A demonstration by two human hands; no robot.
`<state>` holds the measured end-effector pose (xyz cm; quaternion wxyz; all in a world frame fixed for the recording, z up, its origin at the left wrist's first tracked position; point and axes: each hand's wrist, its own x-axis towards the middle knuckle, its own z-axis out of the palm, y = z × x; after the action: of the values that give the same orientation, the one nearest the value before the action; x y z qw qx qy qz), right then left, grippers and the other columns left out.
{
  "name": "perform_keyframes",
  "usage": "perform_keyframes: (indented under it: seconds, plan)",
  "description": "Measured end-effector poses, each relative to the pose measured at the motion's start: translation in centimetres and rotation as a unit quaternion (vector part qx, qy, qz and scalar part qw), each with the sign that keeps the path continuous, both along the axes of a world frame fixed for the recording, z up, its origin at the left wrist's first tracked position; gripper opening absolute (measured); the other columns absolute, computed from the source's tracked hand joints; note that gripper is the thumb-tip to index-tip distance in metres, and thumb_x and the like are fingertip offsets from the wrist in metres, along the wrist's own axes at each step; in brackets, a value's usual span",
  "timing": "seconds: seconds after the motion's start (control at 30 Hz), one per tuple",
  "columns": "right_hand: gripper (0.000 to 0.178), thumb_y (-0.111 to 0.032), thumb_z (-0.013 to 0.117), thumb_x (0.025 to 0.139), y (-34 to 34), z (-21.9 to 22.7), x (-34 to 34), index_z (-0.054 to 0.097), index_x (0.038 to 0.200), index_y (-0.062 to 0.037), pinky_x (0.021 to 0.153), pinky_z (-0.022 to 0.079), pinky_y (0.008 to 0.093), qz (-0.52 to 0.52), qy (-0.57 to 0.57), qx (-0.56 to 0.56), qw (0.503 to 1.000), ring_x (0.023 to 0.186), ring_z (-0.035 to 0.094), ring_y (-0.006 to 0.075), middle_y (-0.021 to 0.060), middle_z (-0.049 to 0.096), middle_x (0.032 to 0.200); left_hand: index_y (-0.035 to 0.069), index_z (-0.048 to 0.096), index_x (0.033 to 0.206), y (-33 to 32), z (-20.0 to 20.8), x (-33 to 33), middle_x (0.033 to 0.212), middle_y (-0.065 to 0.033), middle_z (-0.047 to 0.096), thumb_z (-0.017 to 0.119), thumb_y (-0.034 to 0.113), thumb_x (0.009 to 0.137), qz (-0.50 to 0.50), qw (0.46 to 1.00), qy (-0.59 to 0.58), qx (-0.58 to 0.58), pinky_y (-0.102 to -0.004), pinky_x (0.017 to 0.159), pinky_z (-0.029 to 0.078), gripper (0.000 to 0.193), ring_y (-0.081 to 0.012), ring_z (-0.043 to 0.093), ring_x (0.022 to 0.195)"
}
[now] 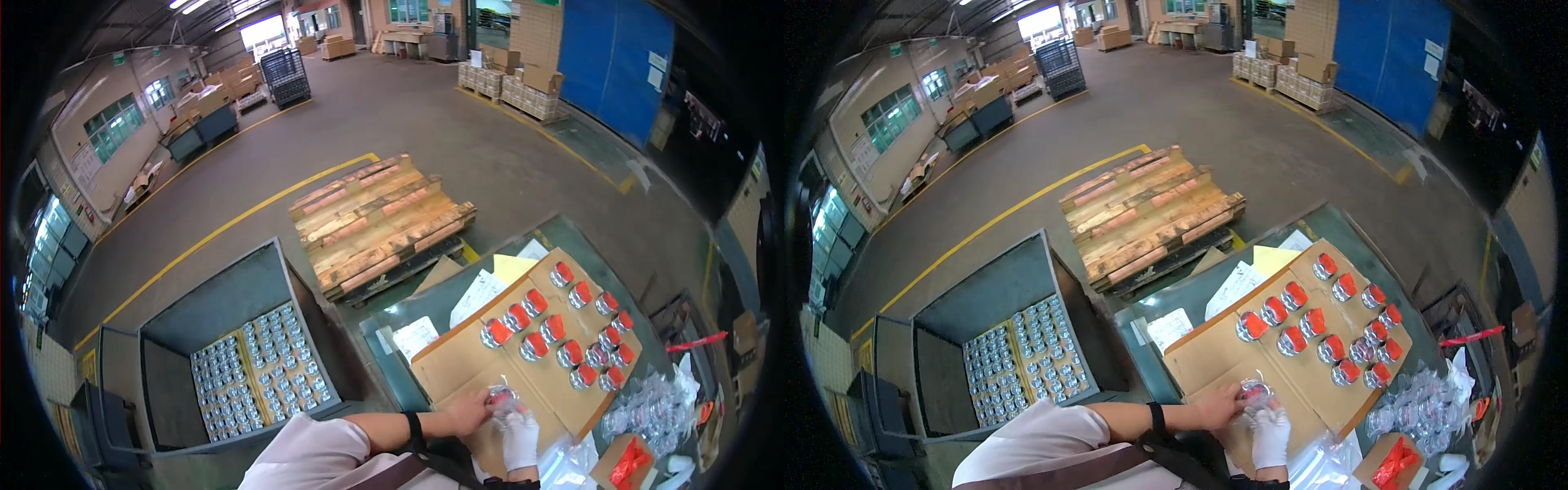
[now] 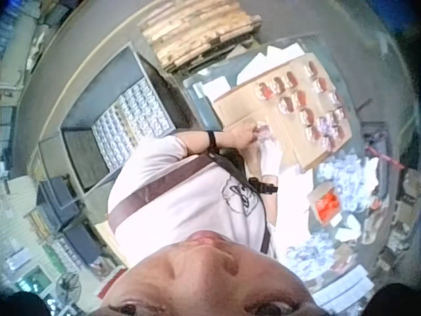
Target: The person places red protective covers onto small metallic objects arranged on a cardboard sheet. They then pick up each covered object, place it into a clear plastic bag, and set the bagged item aside. The process is repeated for multiple units in a repetitive assembly line fashion.
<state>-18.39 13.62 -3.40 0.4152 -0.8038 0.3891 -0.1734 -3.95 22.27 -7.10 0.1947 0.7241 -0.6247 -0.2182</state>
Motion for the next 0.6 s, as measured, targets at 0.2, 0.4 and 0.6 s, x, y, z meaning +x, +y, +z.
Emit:
perform_keyframes:
  seconds: [0.2, 0.4, 0.6]
  plan:
    - [0.043, -0.009, 0.052, 0.081, -1.4, 1.4, 0.9, 0.057, 0.123, -0.013, 0.074, 0.046, 0.0411, 0.223, 0.194, -0.326, 0.898, 0.093, 0.055, 0.0288, 0.0056, 0.059, 0.119, 0.008, 0.062, 0.109, 0.3, -0.5, 1.7, 0.1, -0.0197, 0.056, 0.06, 0.021, 0.086, 0.029, 0.999, 0.034, -0.003, -0.0446, 0.074, 0.05, 0.026, -0.0359, 0.059, 0.087]
    - [0.017, -0.019, 0.053, 0.087, -5.1, -2.3, 3.1, 0.063, 0.084, -0.0065, 0.061, 0.052, 0.0456, 0.216, 0.098, -0.189, 0.953, 0.069, 0.065, 0.0344, 0.0159, 0.065, 0.077, 0.003, 0.06, 0.115, -0.8, 0.3, 0.5, 0.103, -0.0224, 0.056, 0.06, 0.017, 0.085, 0.08, 0.991, 0.041, -0.096, -0.0454, 0.077, 0.048, 0.033, -0.0381, 0.057, 0.088]
    - [0.016, -0.015, 0.052, 0.084, -0.6, -1.0, -4.3, 0.061, 0.082, -0.0016, 0.058, 0.053, 0.0463, 0.049, 0.077, -0.135, 0.987, 0.065, 0.066, 0.0368, 0.0206, 0.064, 0.081, -0.003, 0.063, 0.111, -2.8, 0.3, -0.1, 0.109, -0.0135, 0.06, 0.049, 0.02, 0.097, 0.026, 0.977, 0.208, 0.038, -0.0335, 0.079, 0.049, 0.031, -0.0213, 0.061, 0.092]
